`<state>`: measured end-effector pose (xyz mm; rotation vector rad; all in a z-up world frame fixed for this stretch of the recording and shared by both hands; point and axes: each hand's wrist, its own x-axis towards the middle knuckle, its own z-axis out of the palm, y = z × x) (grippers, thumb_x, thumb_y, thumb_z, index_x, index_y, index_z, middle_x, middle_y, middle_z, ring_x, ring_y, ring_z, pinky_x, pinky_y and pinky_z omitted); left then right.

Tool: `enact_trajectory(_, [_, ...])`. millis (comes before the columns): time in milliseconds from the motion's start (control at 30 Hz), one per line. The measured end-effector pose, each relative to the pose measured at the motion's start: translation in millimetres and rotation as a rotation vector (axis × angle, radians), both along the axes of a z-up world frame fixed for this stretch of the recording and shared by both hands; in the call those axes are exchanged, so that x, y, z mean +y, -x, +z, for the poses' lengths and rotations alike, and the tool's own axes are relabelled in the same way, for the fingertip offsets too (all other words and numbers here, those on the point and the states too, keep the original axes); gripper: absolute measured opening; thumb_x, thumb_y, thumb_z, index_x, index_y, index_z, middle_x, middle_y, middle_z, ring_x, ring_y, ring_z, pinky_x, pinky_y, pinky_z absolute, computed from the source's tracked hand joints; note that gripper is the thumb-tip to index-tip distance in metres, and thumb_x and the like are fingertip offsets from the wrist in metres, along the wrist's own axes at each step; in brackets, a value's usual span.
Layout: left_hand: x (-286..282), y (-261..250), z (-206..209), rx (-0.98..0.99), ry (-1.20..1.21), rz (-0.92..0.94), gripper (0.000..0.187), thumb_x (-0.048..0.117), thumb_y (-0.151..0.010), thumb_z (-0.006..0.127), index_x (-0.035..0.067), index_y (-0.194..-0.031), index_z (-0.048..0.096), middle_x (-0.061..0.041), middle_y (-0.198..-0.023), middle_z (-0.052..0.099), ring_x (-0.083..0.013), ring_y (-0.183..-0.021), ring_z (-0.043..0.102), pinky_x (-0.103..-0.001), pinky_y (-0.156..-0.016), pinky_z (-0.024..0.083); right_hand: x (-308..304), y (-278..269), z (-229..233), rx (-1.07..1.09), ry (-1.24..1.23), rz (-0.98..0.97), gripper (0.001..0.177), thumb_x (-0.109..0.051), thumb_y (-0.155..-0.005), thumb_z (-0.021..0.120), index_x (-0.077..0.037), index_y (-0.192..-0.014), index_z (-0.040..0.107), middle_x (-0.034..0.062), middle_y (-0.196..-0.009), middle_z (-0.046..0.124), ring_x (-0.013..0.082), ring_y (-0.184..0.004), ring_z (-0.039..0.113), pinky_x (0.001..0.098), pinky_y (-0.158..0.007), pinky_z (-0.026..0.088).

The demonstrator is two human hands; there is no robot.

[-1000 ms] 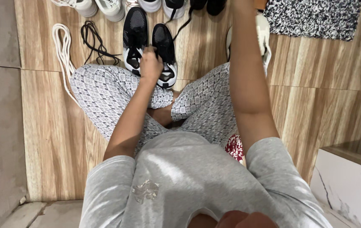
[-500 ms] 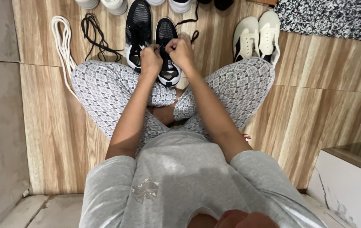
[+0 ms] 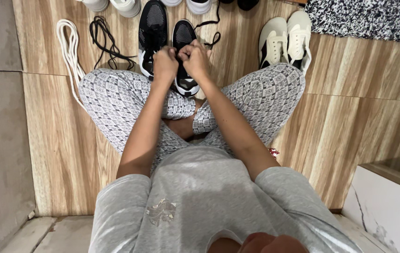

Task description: The person sits on the floor and laces several pairs of sneakers. They thread white laces into a white sneaker, then black laces into a black sneaker, and finally white laces into a cream-colored sneaker, tying each pair.

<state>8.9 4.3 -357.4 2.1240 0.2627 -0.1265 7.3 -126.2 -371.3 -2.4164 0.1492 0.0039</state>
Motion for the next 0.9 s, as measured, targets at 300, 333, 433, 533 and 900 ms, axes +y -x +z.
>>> enact_trajectory(300, [32.8,-48.4,17.5,-0.244,-0.095,0.040,0.007,-0.002,-0.087,0.064,0.004,-0.086,0.067,-0.016,-0.082,0.072,-0.0315,-0.079,0.073,-0.042,-0.073,0.057,-2.5,10.6,30.8,-0.007,0.085,-0.193,0.065,-0.025,-0.061,0.095,-0.013,-0.110,0.055,0.0147,-0.123,0.055,0.0363,-0.126,0.047,0.0536,-0.103,0.033])
enact_trajectory(333, [53.7,-55.8,23.9,-0.239,-0.008,0.106,0.009,0.000,-0.094,0.061,0.006,-0.090,0.067,-0.012,-0.083,0.073,-0.0257,-0.081,0.073,-0.038,-0.075,0.057,-3.9,12.1,34.4,0.092,0.051,-0.246,0.076,-0.026,-0.060,0.097,-0.012,-0.118,0.049,0.0149,-0.122,0.053,0.0354,-0.126,0.047,0.0524,-0.106,0.035])
enact_trajectory(433, [133.1,-72.9,50.4,-0.448,0.318,0.175,0.043,0.038,-0.110,0.037,0.007,-0.111,0.068,-0.004,-0.098,0.070,-0.0161,-0.092,0.069,-0.032,-0.083,0.056,-9.4,14.3,24.3,0.232,0.012,-0.292,0.082,-0.028,-0.062,0.097,-0.007,-0.122,0.044,0.0167,-0.126,0.049,0.0365,-0.124,0.047,0.0482,-0.104,0.039])
enact_trajectory(533, [240.7,-42.4,96.0,-0.535,0.786,0.190,0.033,0.034,-0.117,0.053,0.005,-0.103,0.061,-0.004,-0.092,0.060,-0.0156,-0.081,0.058,-0.030,-0.069,0.048,-19.2,12.0,-26.0,0.145,-0.188,-0.291,0.081,-0.019,-0.067,0.095,-0.001,-0.124,0.041,0.0198,-0.125,0.047,0.0369,-0.120,0.048,0.0447,-0.100,0.043])
enact_trajectory(900, [278.7,17.9,104.8,-0.388,0.185,0.569,0.022,0.011,-0.116,0.052,0.002,-0.136,0.054,-0.003,-0.102,0.063,-0.0102,-0.085,0.058,-0.023,-0.070,0.051,-76.3,-88.2,-97.6,0.522,-0.919,-0.536,0.050,-0.048,-0.090,0.072,-0.008,-0.119,0.066,0.0045,-0.105,0.077,0.0159,-0.088,0.069,0.0337,-0.067,0.043])
